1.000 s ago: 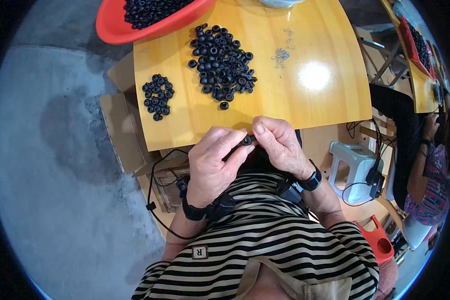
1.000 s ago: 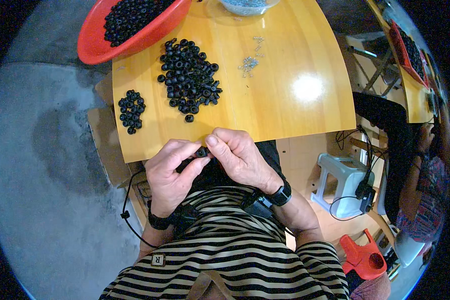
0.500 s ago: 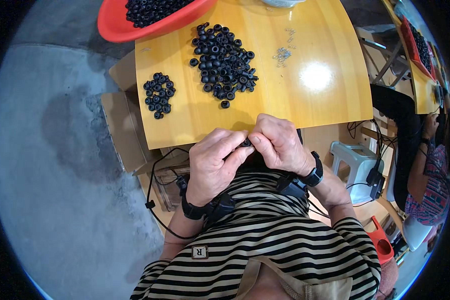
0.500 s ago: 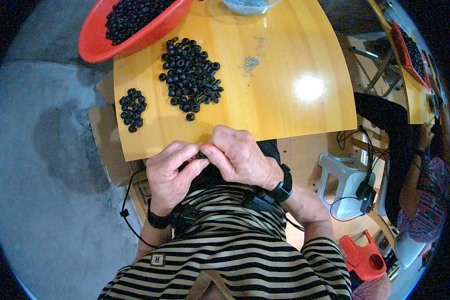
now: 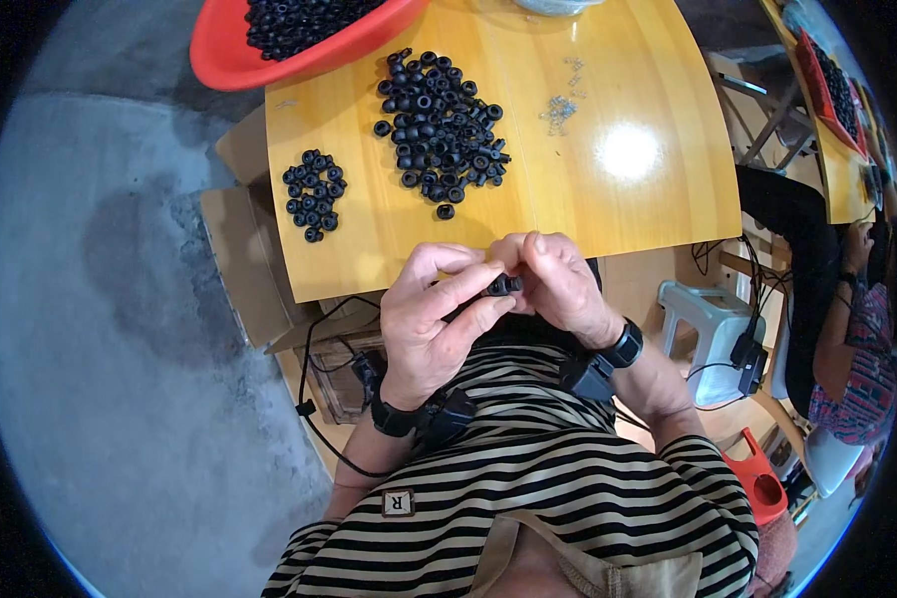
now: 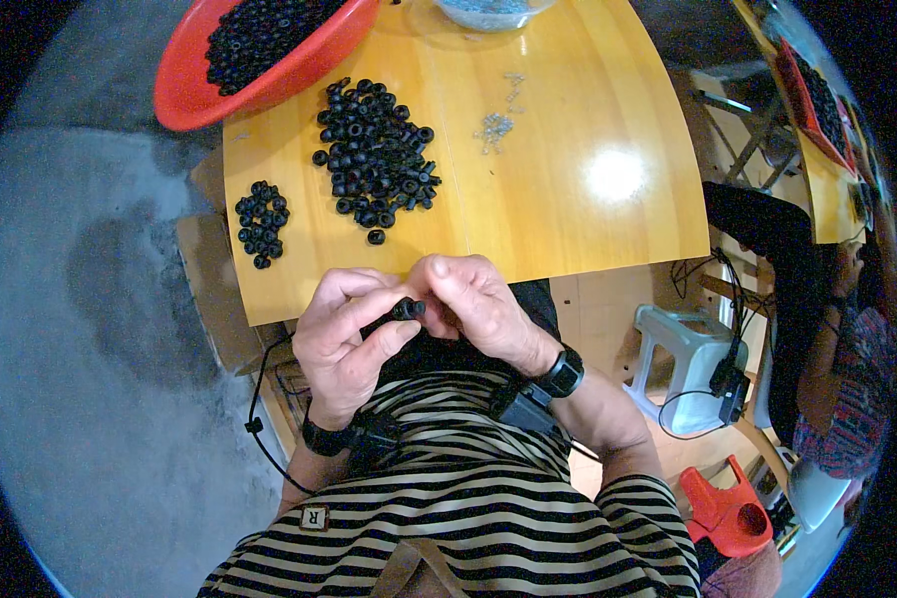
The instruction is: Inserting small metal pins into black circular rubber or plastic components at a workshop table.
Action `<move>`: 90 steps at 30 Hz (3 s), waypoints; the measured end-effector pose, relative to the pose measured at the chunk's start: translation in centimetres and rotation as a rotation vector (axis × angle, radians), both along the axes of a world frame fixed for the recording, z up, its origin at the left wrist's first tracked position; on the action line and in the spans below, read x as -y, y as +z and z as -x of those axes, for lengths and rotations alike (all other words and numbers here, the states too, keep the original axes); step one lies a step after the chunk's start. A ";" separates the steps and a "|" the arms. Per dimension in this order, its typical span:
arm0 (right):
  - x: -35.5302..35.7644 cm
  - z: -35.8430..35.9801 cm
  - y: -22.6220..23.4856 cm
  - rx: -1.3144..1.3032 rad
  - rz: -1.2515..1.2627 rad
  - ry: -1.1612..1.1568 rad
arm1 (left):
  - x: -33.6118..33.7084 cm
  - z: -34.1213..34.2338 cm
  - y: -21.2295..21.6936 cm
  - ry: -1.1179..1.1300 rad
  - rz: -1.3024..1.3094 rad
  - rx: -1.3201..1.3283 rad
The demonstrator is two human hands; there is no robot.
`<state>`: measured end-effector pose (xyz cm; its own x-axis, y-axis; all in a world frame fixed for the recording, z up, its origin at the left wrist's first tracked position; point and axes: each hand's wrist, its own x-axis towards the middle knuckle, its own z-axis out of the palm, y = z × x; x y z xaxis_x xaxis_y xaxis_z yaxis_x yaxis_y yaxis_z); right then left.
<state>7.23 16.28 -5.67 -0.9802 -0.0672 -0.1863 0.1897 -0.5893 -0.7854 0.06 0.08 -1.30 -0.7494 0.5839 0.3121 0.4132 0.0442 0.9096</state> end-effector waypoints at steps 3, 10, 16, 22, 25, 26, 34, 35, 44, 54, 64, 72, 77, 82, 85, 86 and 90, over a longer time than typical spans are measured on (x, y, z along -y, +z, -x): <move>1.2 0.0 0.3 0.052 0.180 -0.001 | -0.1 -0.1 -0.4 0.015 -0.006 -0.046; 0.8 0.0 0.2 -0.016 0.325 0.097 | 0.1 -0.3 -0.7 0.024 0.023 -0.036; 0.3 0.0 -0.3 0.013 0.234 0.138 | 0.2 -0.3 -0.4 -0.001 0.122 -0.107; 0.8 -0.1 0.6 0.022 0.069 0.058 | 0.3 0.3 -0.5 -0.040 0.152 -0.227; 1.1 -0.3 0.7 0.000 0.033 0.009 | 0.2 0.2 -0.9 -0.044 0.122 -0.245; 1.3 -0.4 0.5 -0.001 0.033 -0.001 | 0.2 0.2 -1.0 -0.048 0.109 -0.248; 2.3 -0.9 0.1 0.073 0.099 -0.036 | 0.4 -0.2 -1.6 -0.029 0.104 -0.193; 2.4 -0.9 0.1 0.082 0.110 -0.037 | 0.4 -0.2 -1.6 -0.027 0.106 -0.191; 1.7 -0.6 0.7 0.149 0.089 0.009 | 0.4 -0.9 -1.3 0.051 0.103 -0.098; 1.0 0.4 1.6 -0.151 -0.696 -0.191 | 0.4 -0.5 0.4 0.084 0.287 -0.103; 0.6 1.0 2.2 -0.313 -1.016 -0.145 | 0.6 -0.4 0.5 0.106 0.222 -0.034; 0.0 1.4 1.9 -0.611 -1.211 -0.218 | 0.9 -0.4 0.8 0.034 0.207 0.175; -0.5 1.8 2.2 -0.730 -1.294 -0.193 | 1.2 -0.3 0.1 -0.003 0.091 0.329; -1.0 1.9 2.0 -0.768 -1.324 -0.157 | 1.2 -0.2 0.3 -0.015 0.068 0.495; -1.0 1.9 1.9 -0.684 -1.178 -0.162 | 1.0 -0.2 0.6 -0.011 0.041 0.428; -0.8 1.8 1.5 -0.615 -1.058 -0.165 | 0.9 -0.2 0.7 -0.010 0.048 0.371; 0.7 0.8 2.3 -0.139 -0.418 -0.088 | 0.5 -0.3 0.2 -0.003 -0.017 0.216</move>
